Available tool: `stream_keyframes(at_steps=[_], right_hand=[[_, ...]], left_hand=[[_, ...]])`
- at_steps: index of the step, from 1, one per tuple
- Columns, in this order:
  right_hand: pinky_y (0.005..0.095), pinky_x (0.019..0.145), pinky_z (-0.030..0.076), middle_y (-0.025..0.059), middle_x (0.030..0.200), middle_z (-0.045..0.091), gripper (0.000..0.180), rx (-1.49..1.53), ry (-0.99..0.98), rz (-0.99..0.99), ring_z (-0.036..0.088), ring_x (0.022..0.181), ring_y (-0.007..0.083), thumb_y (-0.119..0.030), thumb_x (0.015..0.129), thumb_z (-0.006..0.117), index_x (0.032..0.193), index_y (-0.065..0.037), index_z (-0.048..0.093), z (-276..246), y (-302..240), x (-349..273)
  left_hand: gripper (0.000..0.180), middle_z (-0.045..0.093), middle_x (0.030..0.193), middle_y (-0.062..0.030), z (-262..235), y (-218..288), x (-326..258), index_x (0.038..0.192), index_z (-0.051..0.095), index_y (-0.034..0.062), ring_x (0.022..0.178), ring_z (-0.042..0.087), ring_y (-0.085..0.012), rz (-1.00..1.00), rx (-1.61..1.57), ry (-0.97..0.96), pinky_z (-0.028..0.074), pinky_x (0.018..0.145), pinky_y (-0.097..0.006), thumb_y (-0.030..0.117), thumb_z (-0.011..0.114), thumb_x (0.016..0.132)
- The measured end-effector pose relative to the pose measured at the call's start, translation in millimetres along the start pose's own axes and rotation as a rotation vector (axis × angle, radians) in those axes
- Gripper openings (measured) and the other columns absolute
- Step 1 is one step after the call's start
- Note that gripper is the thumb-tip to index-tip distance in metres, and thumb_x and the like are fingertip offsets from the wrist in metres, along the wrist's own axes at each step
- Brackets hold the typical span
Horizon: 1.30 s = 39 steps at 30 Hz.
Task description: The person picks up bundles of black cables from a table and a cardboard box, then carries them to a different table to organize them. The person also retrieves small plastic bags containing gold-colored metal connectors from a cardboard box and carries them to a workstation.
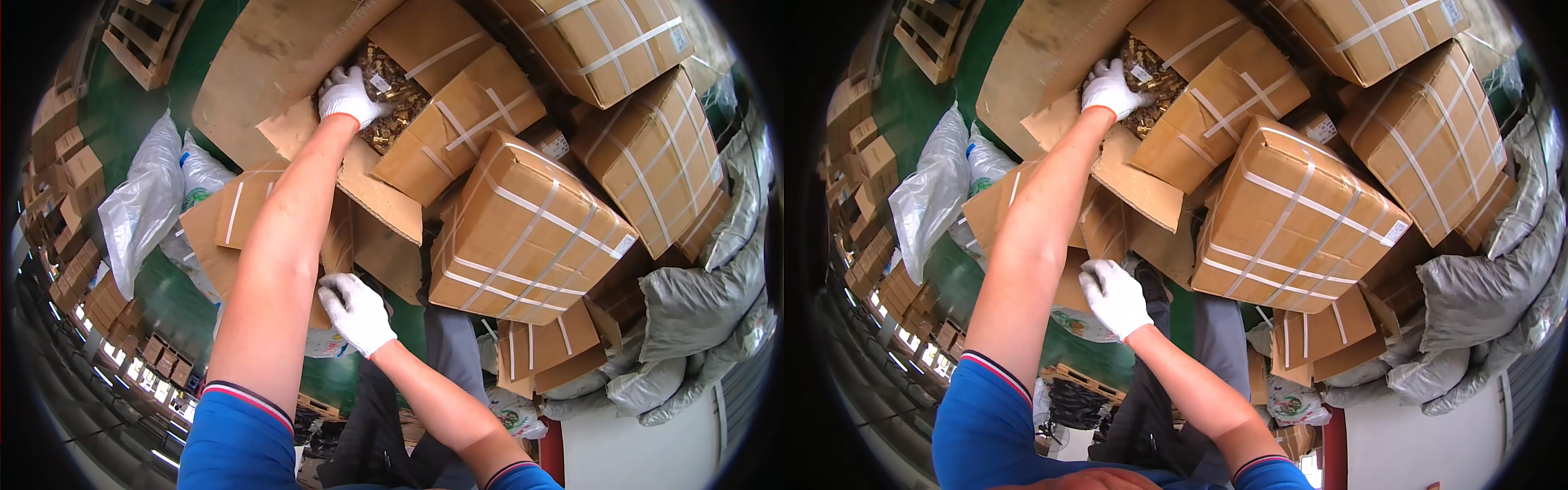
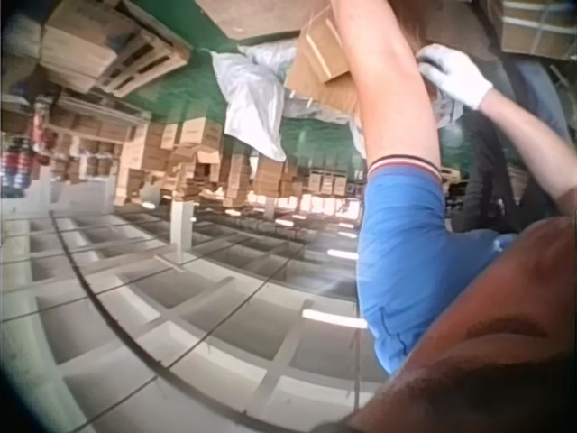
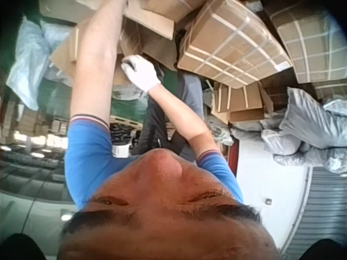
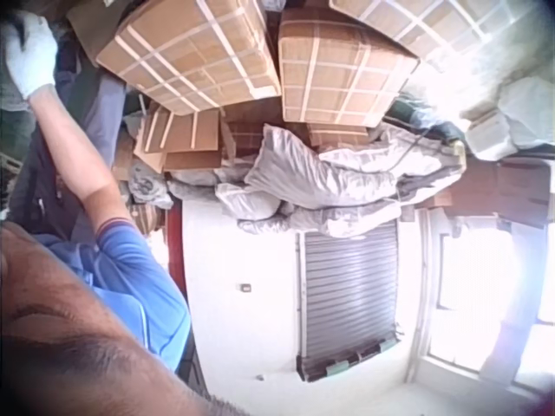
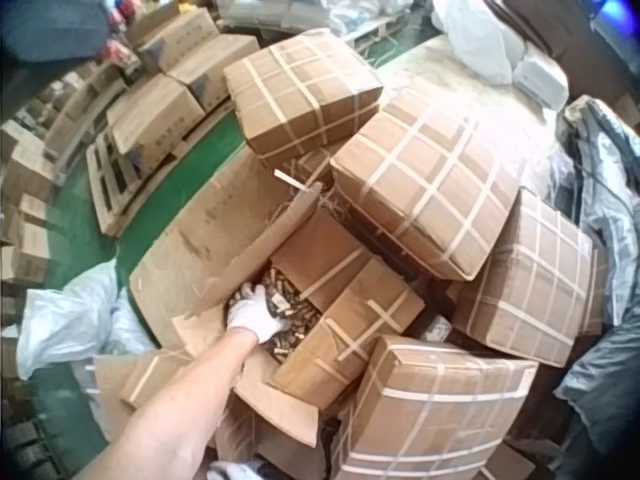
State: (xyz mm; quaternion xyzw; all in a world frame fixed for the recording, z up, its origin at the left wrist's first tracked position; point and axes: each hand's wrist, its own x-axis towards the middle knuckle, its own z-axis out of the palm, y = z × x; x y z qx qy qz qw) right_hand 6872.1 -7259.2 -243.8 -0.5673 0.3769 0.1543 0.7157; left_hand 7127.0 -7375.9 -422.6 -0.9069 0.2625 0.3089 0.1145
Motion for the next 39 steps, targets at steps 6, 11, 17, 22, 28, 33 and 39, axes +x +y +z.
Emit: stream_keyframes(at_steps=[6,11,17,22,28,33,39], right_hand=[[0.0404,0.087,0.052,0.0173,0.104,0.068,0.022,0.027,0.039,0.022,0.065,0.098,0.0358,-0.020,0.094,0.060,0.106,-0.004,0.067,2,1,-3],[0.0401,0.087,0.052,0.0178,0.104,0.068,0.022,-0.003,-0.050,0.056,0.066,0.098,0.0359,-0.020,0.094,0.060,0.107,-0.004,0.067,14,7,-8],[0.0399,0.085,0.052,0.0181,0.104,0.067,0.021,-0.066,-0.072,0.081,0.066,0.096,0.0357,-0.019,0.093,0.061,0.107,-0.004,0.066,27,14,-17],[0.0395,0.082,0.053,0.0176,0.101,0.067,0.020,-0.150,-0.111,0.055,0.066,0.092,0.0354,-0.019,0.093,0.061,0.107,-0.004,0.066,40,14,-25],[0.0402,0.079,0.054,0.0173,0.100,0.067,0.020,-0.160,-0.124,0.062,0.067,0.089,0.0349,-0.018,0.093,0.062,0.106,-0.005,0.066,50,28,-32],[0.0393,0.081,0.054,0.0181,0.104,0.067,0.021,-0.063,-0.053,0.111,0.068,0.091,0.0342,-0.018,0.093,0.062,0.109,-0.004,0.066,40,32,-33],[0.0304,0.088,0.051,0.0144,0.105,0.069,0.025,-0.018,0.021,0.091,0.066,0.095,0.0202,-0.016,0.097,0.061,0.114,0.002,0.066,18,37,-31]], left_hand=[[0.121,0.052,0.142,-0.0279,-3,-15,30,0.146,0.035,-0.0073,0.129,0.054,-0.0368,0.054,-0.184,-0.009,0.042,0.109,-0.039,0.060,0.084,0.059],[0.091,0.067,0.123,-0.0214,-7,-20,51,0.120,0.067,-0.0042,0.109,0.067,-0.0318,0.127,-0.275,-0.221,0.051,0.096,-0.039,0.062,0.082,0.059],[0.070,0.070,0.123,-0.0126,-8,-17,19,0.118,0.072,0.0087,0.109,0.068,-0.0283,0.220,-0.217,-0.148,0.052,0.099,-0.040,0.059,0.075,0.070],[0.053,0.071,0.106,-0.0214,-19,-27,7,0.114,0.072,0.0068,0.097,0.070,-0.0366,0.378,-0.206,-0.097,0.055,0.085,-0.045,0.047,0.066,0.079],[0.042,0.071,0.108,-0.0207,-9,-33,7,0.101,0.076,0.0057,0.099,0.070,-0.0371,0.213,-0.281,0.018,0.055,0.087,-0.045,0.041,0.060,0.084],[0.043,0.071,0.107,-0.0226,-31,-22,-16,0.100,0.076,0.0039,0.099,0.069,-0.0373,0.311,-0.224,-0.024,0.054,0.088,-0.044,0.040,0.058,0.086],[0.049,0.071,0.104,-0.0219,-44,-46,-37,0.105,0.074,0.0059,0.100,0.068,-0.0373,0.405,-0.229,-0.050,0.052,0.090,-0.045,0.048,0.060,0.085]])
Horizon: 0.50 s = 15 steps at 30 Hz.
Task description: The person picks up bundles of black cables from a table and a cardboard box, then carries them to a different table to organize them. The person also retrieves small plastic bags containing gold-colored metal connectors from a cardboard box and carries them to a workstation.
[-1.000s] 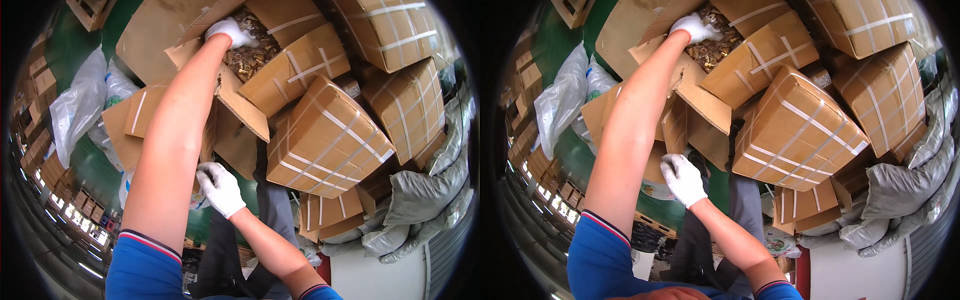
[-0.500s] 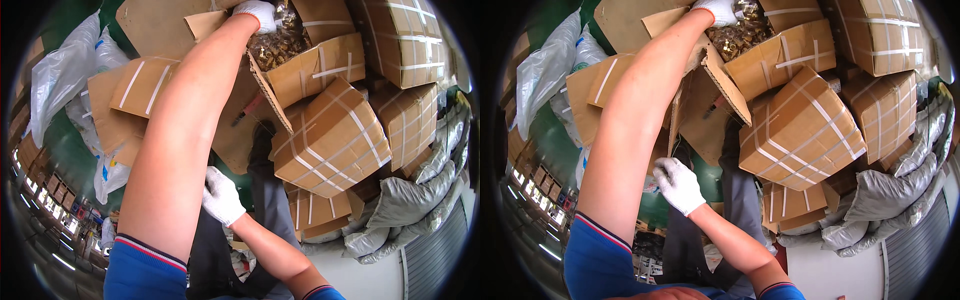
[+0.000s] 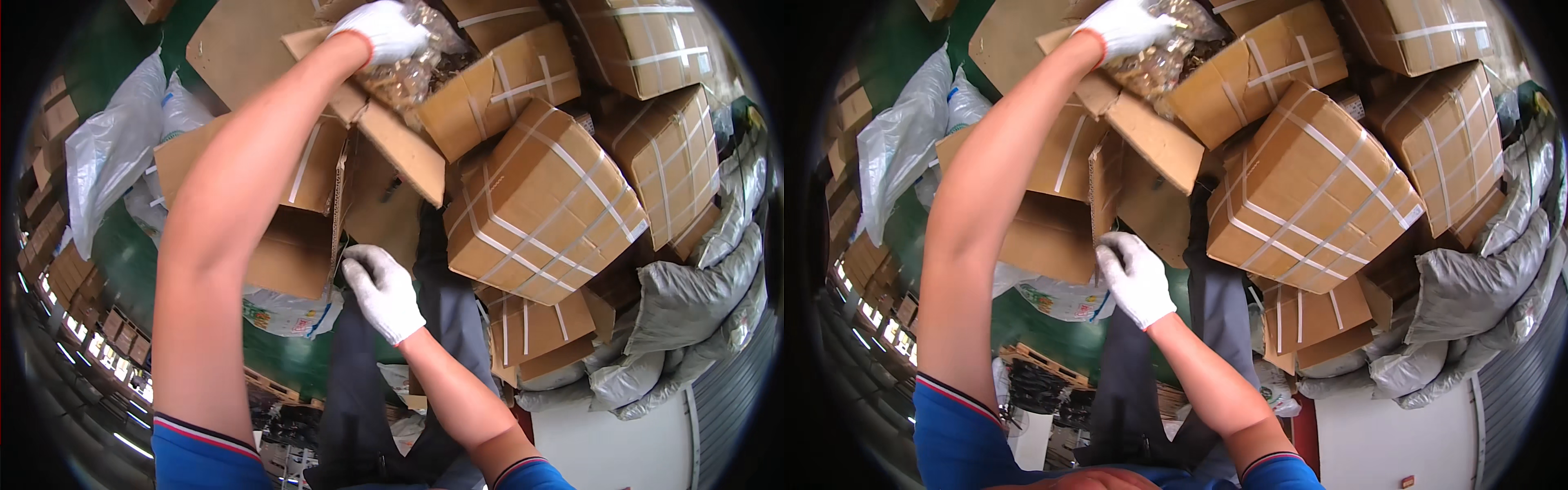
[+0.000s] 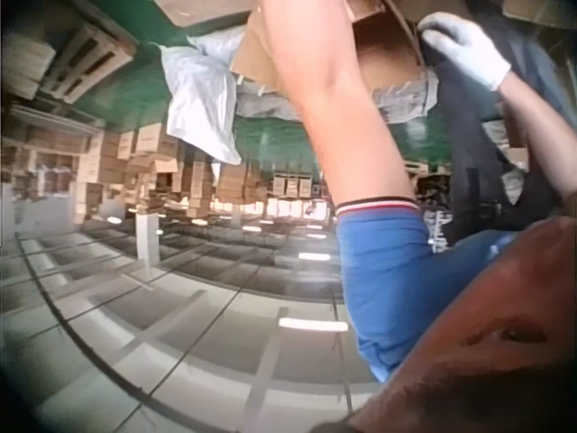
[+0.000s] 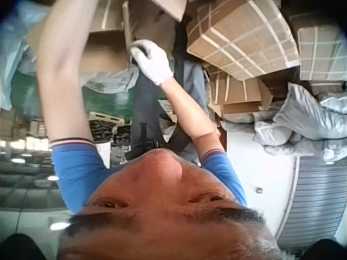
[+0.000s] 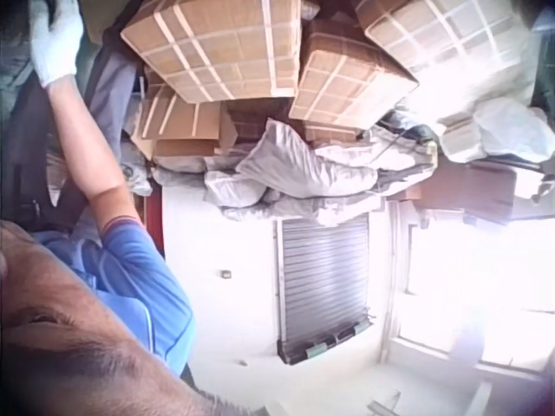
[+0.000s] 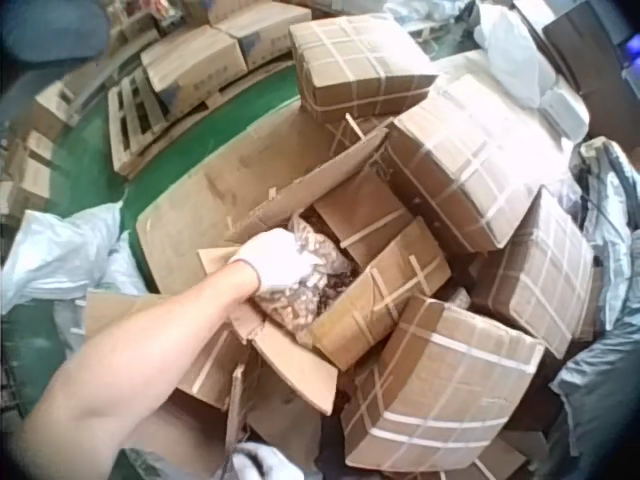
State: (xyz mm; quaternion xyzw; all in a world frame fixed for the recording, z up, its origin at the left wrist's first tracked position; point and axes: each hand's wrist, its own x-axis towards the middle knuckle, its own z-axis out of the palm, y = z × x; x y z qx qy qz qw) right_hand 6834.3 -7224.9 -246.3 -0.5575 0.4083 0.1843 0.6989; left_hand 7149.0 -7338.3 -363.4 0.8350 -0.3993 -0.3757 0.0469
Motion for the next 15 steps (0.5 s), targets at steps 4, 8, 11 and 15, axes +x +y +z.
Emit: stream_keyframes(at_steps=[4,8,11,15], right_hand=[[0.0257,0.083,0.050,0.0045,0.100,0.067,0.025,0.410,0.030,0.118,0.060,0.090,0.0100,-0.017,0.100,0.058,0.117,0.001,0.064,-14,5,6],[0.0297,0.080,0.053,0.0088,0.109,0.064,0.034,0.725,0.218,0.124,0.063,0.091,0.0153,-0.026,0.101,0.058,0.122,0.000,0.061,-30,1,14],[0.0312,0.092,0.050,0.0103,0.122,0.059,0.056,1.038,0.209,0.047,0.059,0.104,0.0154,-0.040,0.101,0.059,0.137,0.002,0.049,-36,3,21],[0.0404,0.108,0.041,0.0124,0.139,0.052,0.096,1.296,-0.215,-0.093,0.052,0.125,0.0226,-0.069,0.088,0.059,0.150,-0.001,0.033,-37,10,25]], left_hand=[[0.042,0.071,0.099,-0.0206,-27,18,-79,0.103,0.071,0.0040,0.094,0.067,-0.0382,-0.012,-0.277,0.019,0.052,0.086,-0.042,0.039,0.062,0.083],[0.031,0.069,0.087,-0.0018,-64,37,-162,0.106,0.068,0.0008,0.082,0.058,-0.0060,-0.045,-0.505,-0.033,0.051,0.077,-0.027,0.014,0.070,0.078],[0.027,0.069,0.083,-0.0039,-75,59,-217,0.099,0.068,0.0001,0.079,0.059,-0.0069,-0.144,-0.667,-0.052,0.051,0.073,-0.028,0.012,0.072,0.075],[0.016,0.065,0.071,-0.0116,-73,99,-272,0.080,0.064,0.0012,0.067,0.063,-0.0130,-0.112,-0.482,-0.037,0.051,0.066,-0.031,0.012,0.074,0.074]])
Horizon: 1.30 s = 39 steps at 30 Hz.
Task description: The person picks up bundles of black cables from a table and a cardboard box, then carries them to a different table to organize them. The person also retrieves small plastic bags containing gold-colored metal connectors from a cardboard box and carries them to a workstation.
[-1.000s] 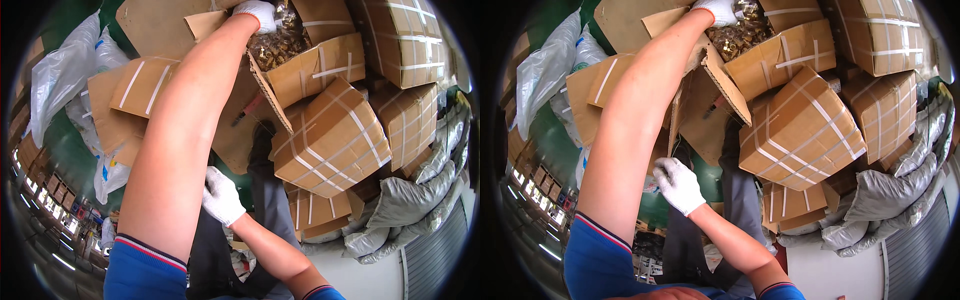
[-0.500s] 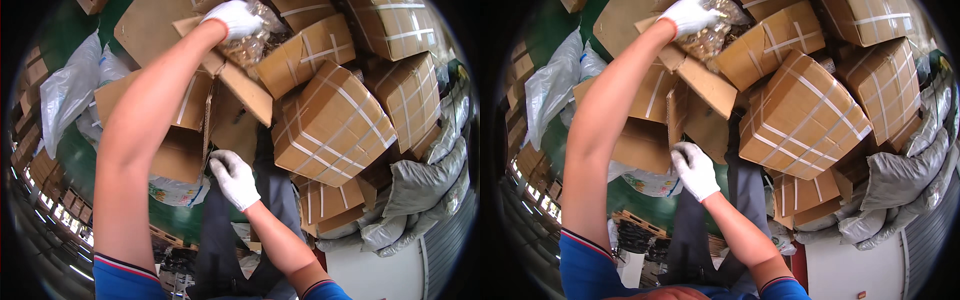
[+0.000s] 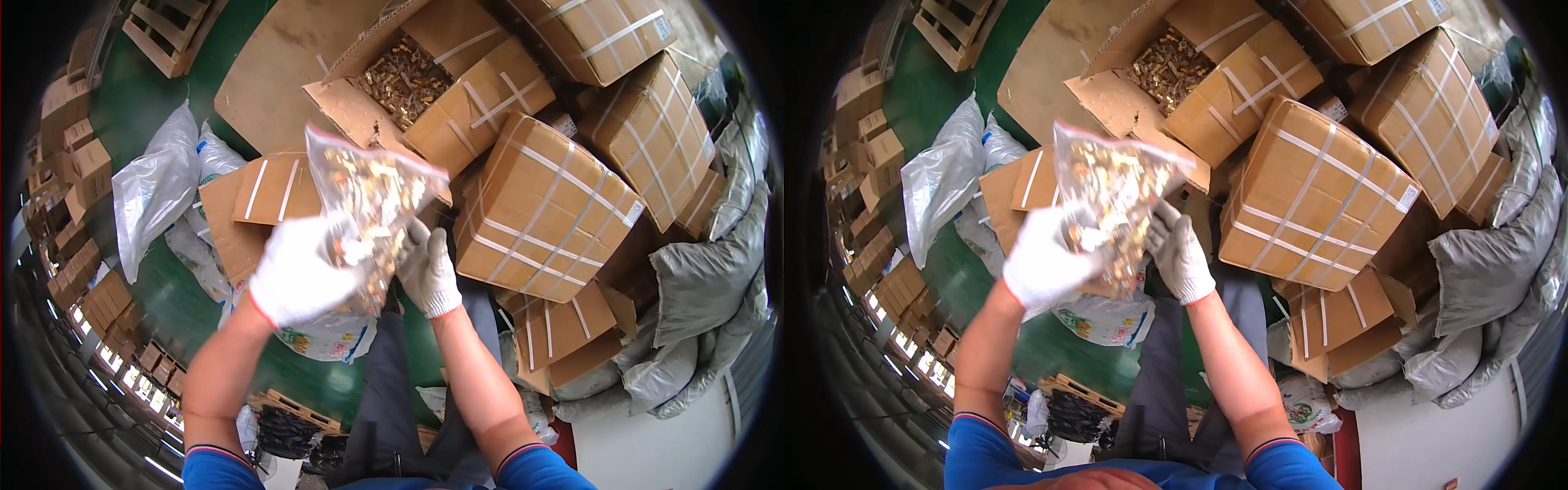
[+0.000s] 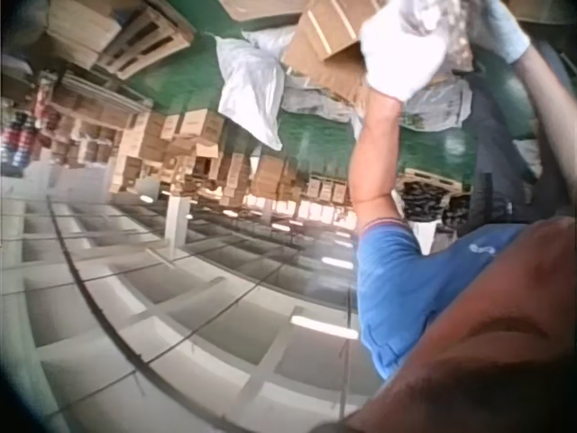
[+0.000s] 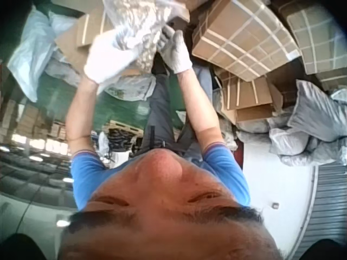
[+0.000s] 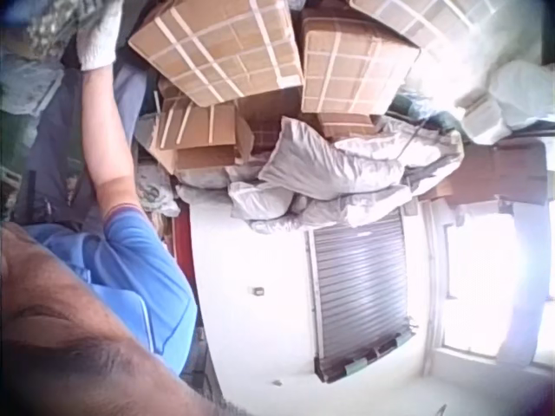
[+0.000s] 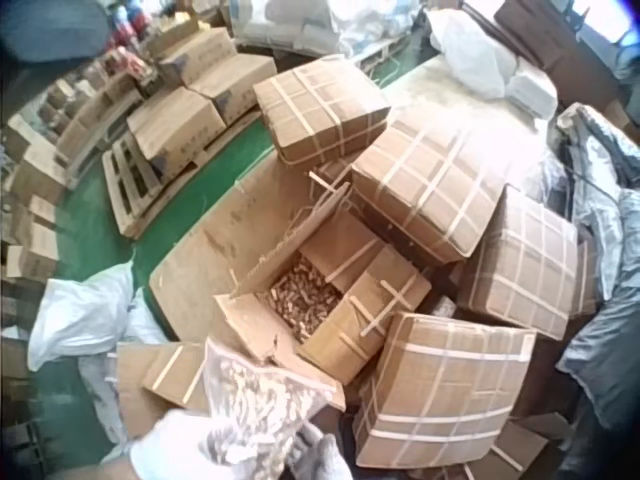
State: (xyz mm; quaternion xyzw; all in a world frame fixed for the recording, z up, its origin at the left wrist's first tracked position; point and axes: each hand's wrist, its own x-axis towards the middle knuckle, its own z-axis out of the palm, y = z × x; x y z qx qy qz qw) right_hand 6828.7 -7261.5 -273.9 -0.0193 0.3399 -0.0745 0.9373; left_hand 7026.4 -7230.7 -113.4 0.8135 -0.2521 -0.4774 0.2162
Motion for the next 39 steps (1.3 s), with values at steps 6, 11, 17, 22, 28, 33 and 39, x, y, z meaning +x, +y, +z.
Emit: stream_keyframes(at_steps=[6,11,17,22,28,33,39], right_hand=[[0.0509,0.114,0.041,0.0162,0.149,0.045,0.121,0.220,0.058,0.043,0.046,0.136,0.0353,-0.070,0.058,0.084,0.150,-0.008,0.036,5,-16,-22],[0.0575,0.111,0.043,0.0175,0.146,0.047,0.113,0.187,0.116,-0.238,0.048,0.132,0.0387,-0.061,0.058,0.089,0.146,-0.008,0.042,-12,-54,-29],[0.0574,0.111,0.042,0.0171,0.147,0.046,0.114,0.122,0.196,-0.410,0.047,0.133,0.0389,-0.062,0.057,0.089,0.146,-0.009,0.041,-28,-123,-51],[0.0574,0.111,0.042,0.0169,0.147,0.046,0.114,0.130,0.253,-0.437,0.047,0.133,0.0388,-0.062,0.058,0.088,0.147,-0.009,0.041,-53,-144,-62],[0.0575,0.111,0.042,0.0166,0.147,0.046,0.114,0.177,0.333,-0.424,0.046,0.134,0.0387,-0.063,0.058,0.087,0.147,-0.009,0.041,-79,-142,-65],[0.0576,0.111,0.042,0.0164,0.148,0.046,0.113,0.239,0.327,-0.364,0.046,0.134,0.0385,-0.063,0.059,0.087,0.147,-0.009,0.040,-80,-126,-49],[0.0577,0.111,0.042,0.0162,0.148,0.046,0.113,0.233,0.333,-0.330,0.046,0.134,0.0384,-0.063,0.059,0.086,0.147,-0.010,0.040,-77,-121,-44]], left_hand=[[0.026,0.067,0.082,-0.0114,68,-4,-38,0.096,0.068,0.0102,0.073,0.066,-0.0325,0.418,0.232,-0.048,0.053,0.071,-0.043,0.023,0.076,0.075],[0.032,0.061,0.071,-0.0109,48,26,-19,0.091,0.068,0.0106,0.069,0.063,-0.0330,0.432,0.317,-0.116,0.052,0.067,-0.045,0.040,0.076,0.080],[0.026,0.067,0.092,-0.0087,44,8,133,0.103,0.066,0.0016,0.083,0.063,-0.0158,0.006,-0.659,0.072,0.053,0.077,-0.029,0.024,0.071,0.091],[0.040,0.068,0.113,-0.0114,82,-67,324,0.119,0.065,-0.0022,0.102,0.063,-0.0198,-0.448,-0.727,0.075,0.051,0.088,-0.035,0.029,0.065,0.095],[0.046,0.059,0.134,-0.0257,108,-87,410,0.126,0.061,-0.0068,0.119,0.057,-0.0300,-0.209,-0.253,0.152,0.043,0.098,-0.041,0.029,0.056,0.097],[0.039,0.064,0.122,-0.0272,106,-120,423,0.114,0.065,-0.0055,0.115,0.061,-0.0393,-0.163,0.389,0.232,0.047,0.098,-0.043,0.023,0.062,0.086],[0.032,0.069,0.110,-0.0219,108,-111,417,0.107,0.068,0.0004,0.106,0.066,-0.0381,-0.046,0.702,0.267,0.055,0.089,-0.043,0.002,0.067,0.075]])
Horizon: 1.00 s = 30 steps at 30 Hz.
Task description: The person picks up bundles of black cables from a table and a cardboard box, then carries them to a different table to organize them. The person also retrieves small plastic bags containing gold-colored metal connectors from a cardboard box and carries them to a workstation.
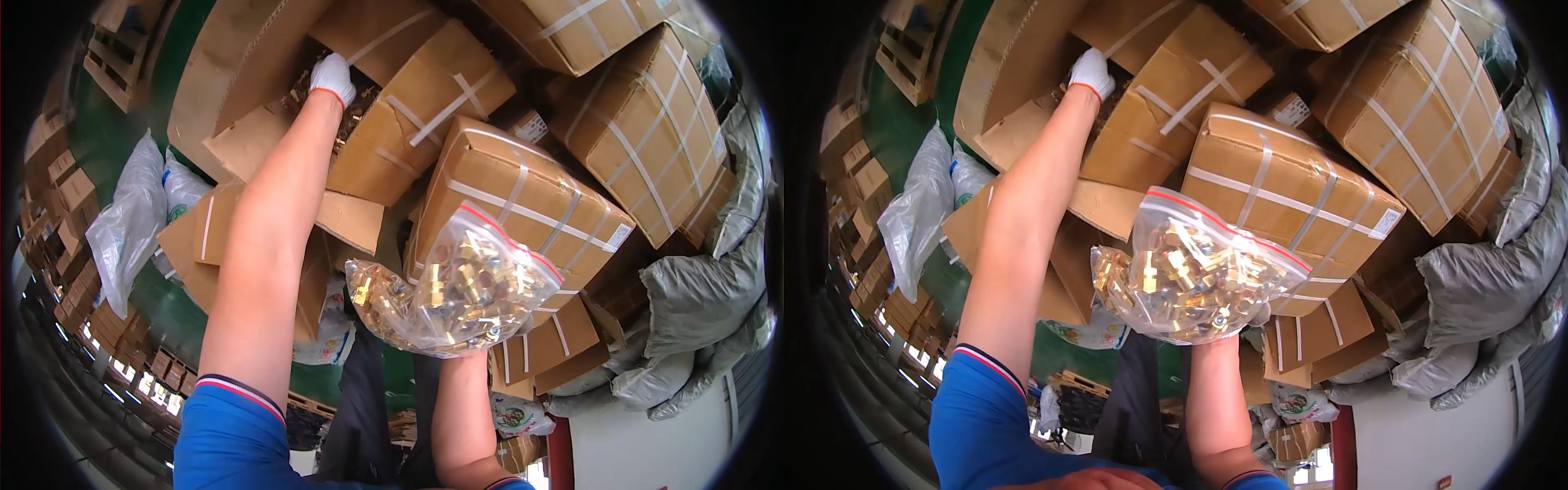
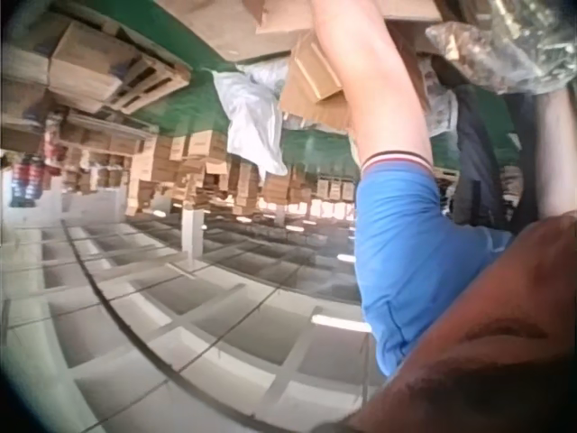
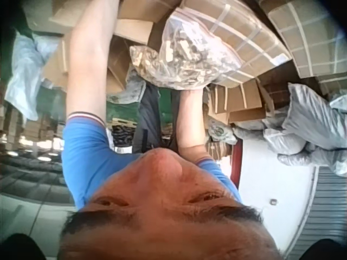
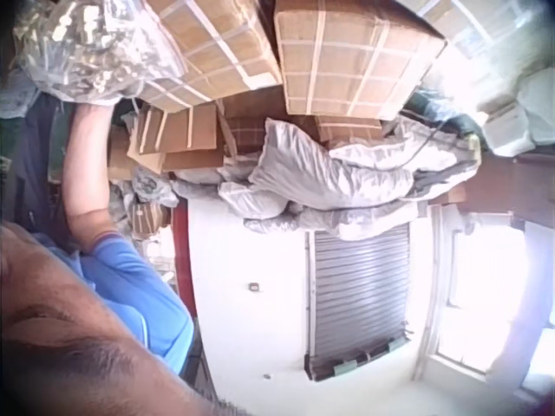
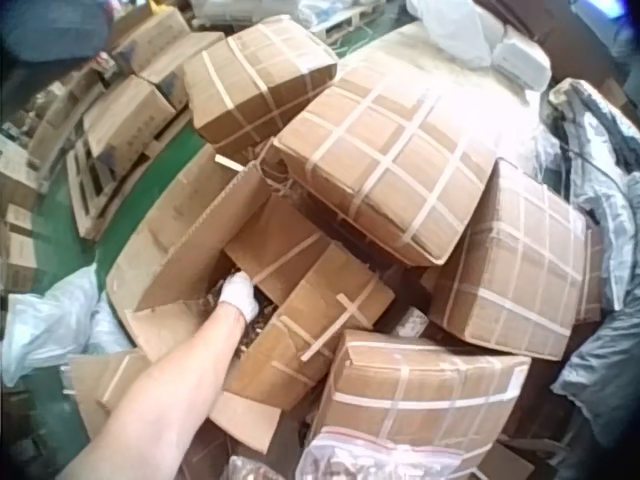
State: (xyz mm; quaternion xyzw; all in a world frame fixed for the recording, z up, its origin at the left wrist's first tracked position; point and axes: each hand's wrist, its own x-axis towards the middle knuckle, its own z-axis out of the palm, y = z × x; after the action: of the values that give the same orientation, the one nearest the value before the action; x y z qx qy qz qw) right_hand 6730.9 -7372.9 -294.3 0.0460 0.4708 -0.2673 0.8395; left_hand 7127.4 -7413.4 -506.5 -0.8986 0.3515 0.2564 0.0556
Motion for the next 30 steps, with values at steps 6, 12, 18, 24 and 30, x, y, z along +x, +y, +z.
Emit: stream_keyframes(at_steps=[6,12,18,24,30], right_hand=[[0.0578,0.111,0.042,0.0159,0.148,0.045,0.112,-0.056,0.015,-0.004,0.046,0.134,0.0382,-0.063,0.060,0.085,0.148,-0.010,0.040,1,0,-4],[0.0578,0.111,0.042,0.0157,0.148,0.045,0.112,-0.155,-0.012,-0.003,0.046,0.134,0.0381,-0.063,0.061,0.085,0.148,-0.010,0.040,3,8,1],[0.0579,0.111,0.042,0.0154,0.148,0.045,0.111,-0.211,-0.029,-0.014,0.046,0.134,0.0380,-0.064,0.061,0.084,0.148,-0.011,0.039,4,20,5],[0.0580,0.111,0.042,0.0151,0.149,0.045,0.111,-0.172,-0.048,-0.026,0.046,0.134,0.0378,-0.064,0.062,0.083,0.149,-0.011,0.039,10,25,2],[0.0581,0.111,0.042,0.0149,0.149,0.045,0.111,-0.115,-0.050,-0.054,0.046,0.134,0.0377,-0.064,0.062,0.082,0.149,-0.011,0.039,14,22,1]], left_hand=[[0.036,0.068,0.107,-0.0245,-5,-4,-10,0.107,0.067,0.0026,0.103,0.065,-0.0414,0.194,-0.071,0.061,0.056,0.088,-0.045,0.001,0.064,0.071],[0.031,0.067,0.111,-0.0243,6,0,9,0.110,0.068,0.0046,0.105,0.065,-0.0406,-0.129,-0.694,-0.084,0.054,0.090,-0.045,0.017,0.057,0.084],[0.043,0.070,0.085,-0.0121,-5,14,-35,0.100,0.068,-0.0089,0.080,0.065,-0.0252,-0.465,-1.371,0.110,0.051,0.072,-0.037,0.027,0.072,0.078],[0.027,0.063,0.068,-0.0067,-19,-27,-77,0.084,0.069,-0.0025,0.055,0.055,-0.0149,-0.484,-1.476,0.014,0.044,0.053,-0.031,0.022,0.076,0.076],[0.024,0.062,0.063,-0.0064,-29,-65,-111,0.078,0.066,0.0020,0.050,0.056,-0.0174,-0.688,-1.203,-0.077,0.047,0.051,-0.032,0.025,0.072,0.079]])
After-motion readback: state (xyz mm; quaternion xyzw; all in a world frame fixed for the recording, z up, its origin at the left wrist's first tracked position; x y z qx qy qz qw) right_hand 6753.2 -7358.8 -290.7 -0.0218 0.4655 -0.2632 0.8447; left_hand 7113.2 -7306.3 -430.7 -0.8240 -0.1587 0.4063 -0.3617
